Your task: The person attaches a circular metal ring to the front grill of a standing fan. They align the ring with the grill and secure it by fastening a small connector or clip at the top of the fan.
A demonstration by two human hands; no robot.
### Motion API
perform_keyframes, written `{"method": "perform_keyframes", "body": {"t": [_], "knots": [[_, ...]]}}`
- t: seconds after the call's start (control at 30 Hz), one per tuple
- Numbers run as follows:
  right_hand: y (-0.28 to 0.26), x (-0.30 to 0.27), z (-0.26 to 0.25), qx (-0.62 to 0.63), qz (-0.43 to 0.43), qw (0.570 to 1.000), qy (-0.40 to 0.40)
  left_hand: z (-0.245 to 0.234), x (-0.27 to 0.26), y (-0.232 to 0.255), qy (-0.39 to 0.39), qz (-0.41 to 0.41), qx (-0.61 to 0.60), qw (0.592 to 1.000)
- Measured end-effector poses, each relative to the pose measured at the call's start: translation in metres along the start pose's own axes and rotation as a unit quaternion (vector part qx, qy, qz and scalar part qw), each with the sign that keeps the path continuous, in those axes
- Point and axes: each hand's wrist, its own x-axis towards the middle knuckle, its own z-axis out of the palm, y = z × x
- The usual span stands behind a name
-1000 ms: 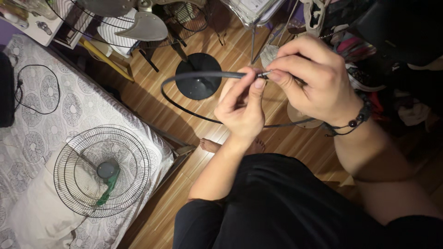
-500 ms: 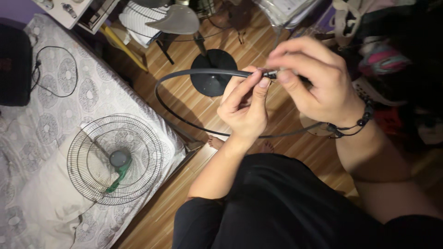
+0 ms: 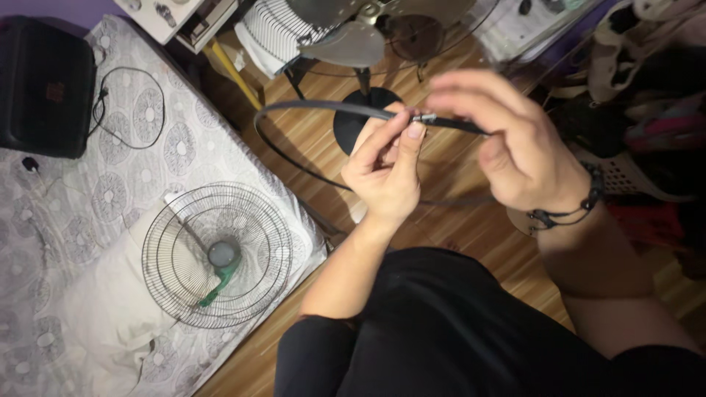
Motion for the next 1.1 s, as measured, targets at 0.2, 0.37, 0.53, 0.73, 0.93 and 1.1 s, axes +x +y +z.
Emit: {"method": "perform_keyframes", "body": {"t": [0.2,0.37,0.53,0.73,0.93,1.1], "knots": [[0.004,0.027,0.027,0.010,-0.005,1.000,-0.002,-0.029,0.022,-0.001,0.001,0.024,-0.024,0.999],[0.003,0.051,0.047,0.018,-0.014,0.999,0.031,-0.050,0.041,0.001,-0.010,0.019,-0.059,0.998],[-0.002,0.059,0.058,-0.029,0.012,0.999,-0.009,-0.065,0.052,0.005,-0.010,0.014,-0.041,0.999],[-0.006,0.069,0.070,-0.035,0.020,0.999,-0.015,-0.076,0.062,0.008,-0.007,0.024,-0.019,1.000],[-0.006,0.075,0.064,0.006,-0.022,1.000,-0.020,-0.072,0.061,0.004,-0.004,0.021,-0.052,0.998],[0.007,0.066,0.053,-0.029,-0.007,0.999,-0.030,-0.057,0.056,-0.007,0.002,0.032,-0.057,0.998]]}}
